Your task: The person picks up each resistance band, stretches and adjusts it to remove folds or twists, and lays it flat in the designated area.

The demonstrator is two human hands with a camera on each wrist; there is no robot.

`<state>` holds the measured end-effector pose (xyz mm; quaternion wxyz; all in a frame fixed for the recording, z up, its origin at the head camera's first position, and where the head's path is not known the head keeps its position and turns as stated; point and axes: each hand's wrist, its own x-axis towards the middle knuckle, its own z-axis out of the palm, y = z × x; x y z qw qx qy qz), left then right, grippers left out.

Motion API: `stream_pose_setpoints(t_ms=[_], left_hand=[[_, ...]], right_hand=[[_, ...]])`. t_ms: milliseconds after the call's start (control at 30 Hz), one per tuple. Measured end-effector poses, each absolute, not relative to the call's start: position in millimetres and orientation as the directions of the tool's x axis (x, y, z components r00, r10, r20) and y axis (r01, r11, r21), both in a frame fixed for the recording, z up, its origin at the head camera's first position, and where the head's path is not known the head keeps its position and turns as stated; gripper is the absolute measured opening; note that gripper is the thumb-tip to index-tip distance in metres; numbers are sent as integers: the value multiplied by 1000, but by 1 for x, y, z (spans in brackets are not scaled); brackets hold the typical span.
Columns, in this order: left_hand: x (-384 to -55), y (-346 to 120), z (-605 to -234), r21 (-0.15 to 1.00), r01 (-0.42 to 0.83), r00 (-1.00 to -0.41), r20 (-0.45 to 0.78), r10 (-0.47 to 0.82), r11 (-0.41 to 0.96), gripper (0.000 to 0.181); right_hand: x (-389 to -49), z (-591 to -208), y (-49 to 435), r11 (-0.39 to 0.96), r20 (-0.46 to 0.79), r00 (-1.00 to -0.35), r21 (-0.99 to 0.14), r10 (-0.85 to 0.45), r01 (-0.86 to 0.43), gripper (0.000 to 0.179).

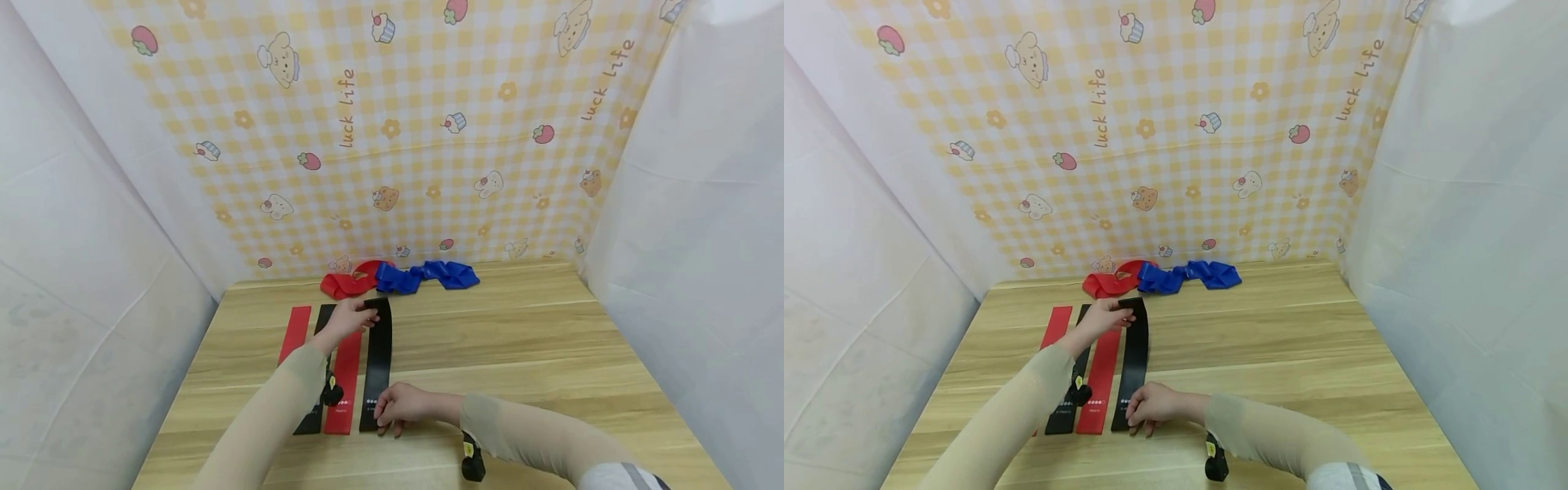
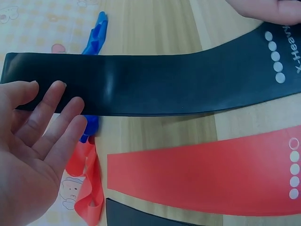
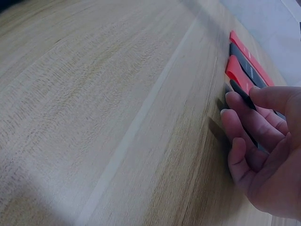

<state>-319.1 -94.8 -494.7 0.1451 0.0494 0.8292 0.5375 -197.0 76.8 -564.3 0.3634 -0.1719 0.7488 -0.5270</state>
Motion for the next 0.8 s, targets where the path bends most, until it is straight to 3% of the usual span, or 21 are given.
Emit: stream_pose_setpoints(t_ms=[800], left_hand=[[-318, -97, -502, 874, -55, -960, -180, 216, 483, 13]], right_hand=[[-194, -560, 75, 425, -370, -682, -900, -630, 96, 7]])
